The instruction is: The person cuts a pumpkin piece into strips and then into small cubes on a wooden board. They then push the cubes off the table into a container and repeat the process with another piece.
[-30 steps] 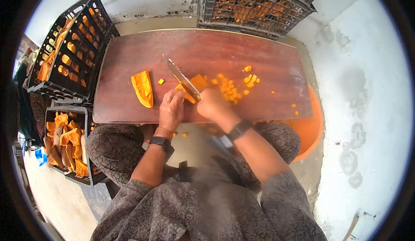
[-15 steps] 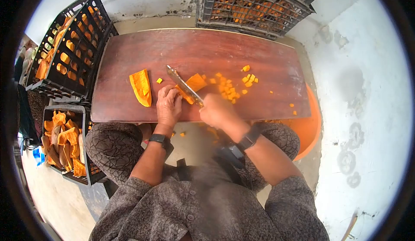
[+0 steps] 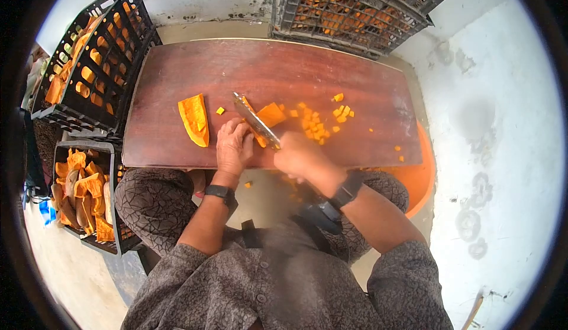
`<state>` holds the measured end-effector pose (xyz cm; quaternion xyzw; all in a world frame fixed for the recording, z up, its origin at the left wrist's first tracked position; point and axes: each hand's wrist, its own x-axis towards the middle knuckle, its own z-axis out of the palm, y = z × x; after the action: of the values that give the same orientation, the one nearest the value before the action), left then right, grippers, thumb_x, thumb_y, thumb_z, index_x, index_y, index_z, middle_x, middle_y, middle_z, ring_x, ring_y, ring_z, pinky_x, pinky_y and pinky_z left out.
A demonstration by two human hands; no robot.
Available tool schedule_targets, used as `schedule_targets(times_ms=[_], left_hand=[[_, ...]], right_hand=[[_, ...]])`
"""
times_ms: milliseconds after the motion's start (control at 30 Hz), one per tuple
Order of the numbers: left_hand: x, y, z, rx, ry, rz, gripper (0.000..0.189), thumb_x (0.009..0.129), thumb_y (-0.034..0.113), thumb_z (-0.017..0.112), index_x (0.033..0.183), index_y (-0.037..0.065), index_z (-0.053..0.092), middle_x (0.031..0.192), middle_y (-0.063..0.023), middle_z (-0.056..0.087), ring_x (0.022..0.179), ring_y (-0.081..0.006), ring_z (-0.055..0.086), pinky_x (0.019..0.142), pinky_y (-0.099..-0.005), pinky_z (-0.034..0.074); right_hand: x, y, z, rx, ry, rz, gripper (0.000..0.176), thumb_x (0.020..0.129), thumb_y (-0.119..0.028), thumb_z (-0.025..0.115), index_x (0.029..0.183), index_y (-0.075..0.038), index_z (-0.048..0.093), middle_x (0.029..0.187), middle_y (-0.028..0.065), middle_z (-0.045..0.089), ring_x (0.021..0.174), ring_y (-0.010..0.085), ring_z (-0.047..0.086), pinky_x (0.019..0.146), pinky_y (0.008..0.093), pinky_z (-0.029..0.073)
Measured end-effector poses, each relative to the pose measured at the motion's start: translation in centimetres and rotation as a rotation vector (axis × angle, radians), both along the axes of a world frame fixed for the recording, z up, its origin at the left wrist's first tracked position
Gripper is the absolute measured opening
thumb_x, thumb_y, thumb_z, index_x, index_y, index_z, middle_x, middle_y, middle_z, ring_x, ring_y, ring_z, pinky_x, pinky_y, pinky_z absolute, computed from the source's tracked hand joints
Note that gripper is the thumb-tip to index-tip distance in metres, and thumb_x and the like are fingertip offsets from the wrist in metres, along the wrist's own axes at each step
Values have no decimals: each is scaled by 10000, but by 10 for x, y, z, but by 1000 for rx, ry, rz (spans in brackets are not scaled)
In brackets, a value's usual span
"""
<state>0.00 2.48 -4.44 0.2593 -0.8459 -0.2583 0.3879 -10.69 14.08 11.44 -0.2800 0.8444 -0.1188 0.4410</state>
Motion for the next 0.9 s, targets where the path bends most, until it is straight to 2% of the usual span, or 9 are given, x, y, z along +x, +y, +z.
schedule_targets(times_ms=[267, 333, 467, 533, 667, 733, 900], left_hand=[[3, 3, 4, -16, -79, -53, 165, 744, 76, 700, 895, 74, 633, 1080, -91, 604, 985, -306, 568, 845, -408, 432], [3, 3, 4, -11, -119, -50, 201, 737, 102, 699, 928, 71, 642, 1115, -93, 609, 974, -298, 563, 828, -415, 428], [2, 4, 6, -28, -105, -21, 219, 739, 100, 701, 949, 78, 642, 1101, -98, 605, 984, -302, 563, 834, -414, 433], [3, 4, 8, 10, -119, -56, 257, 755, 71, 702, 998, 59, 621, 1089, -123, 600, 1007, -321, 563, 885, -424, 454], [3, 4, 5, 36, -93, -60, 265, 754, 45, 698, 1009, 51, 625, 1082, -131, 599, 1008, -333, 567, 898, -423, 473], [2, 3, 4, 15, -30, -69, 199, 746, 71, 694, 937, 66, 637, 1050, -116, 590, 959, -330, 561, 855, -425, 481], [3, 3, 7, 48, -40, -89, 185, 755, 35, 688, 933, 47, 641, 1039, -115, 601, 964, -329, 572, 852, -414, 494]], right_hand=[[6, 6, 3, 64, 48, -63, 280, 918, -175, 550, 789, 72, 576, 630, 107, 596, 507, 184, 597, 450, 335, 498], [7, 8, 1, 25, 83, -84, 237, 880, -127, 544, 748, 57, 617, 588, 154, 627, 515, 267, 645, 501, 379, 512], [6, 9, 6, 69, 121, -12, 258, 882, -151, 540, 766, 54, 644, 618, 173, 646, 536, 281, 656, 557, 393, 527], [4, 9, 9, 96, 127, 25, 263, 872, -162, 538, 772, 47, 662, 633, 184, 653, 555, 295, 663, 595, 412, 529], [2, 8, 13, 113, 174, 104, 237, 853, -141, 534, 768, 37, 665, 636, 183, 653, 580, 295, 671, 594, 414, 525], [-1, 8, 10, 132, 162, 152, 272, 912, -166, 570, 830, 91, 605, 583, 152, 602, 472, 244, 602, 473, 383, 494], [-4, 3, 14, 154, 133, 148, 239, 897, -130, 562, 880, 102, 612, 601, 163, 617, 483, 263, 616, 482, 384, 503]])
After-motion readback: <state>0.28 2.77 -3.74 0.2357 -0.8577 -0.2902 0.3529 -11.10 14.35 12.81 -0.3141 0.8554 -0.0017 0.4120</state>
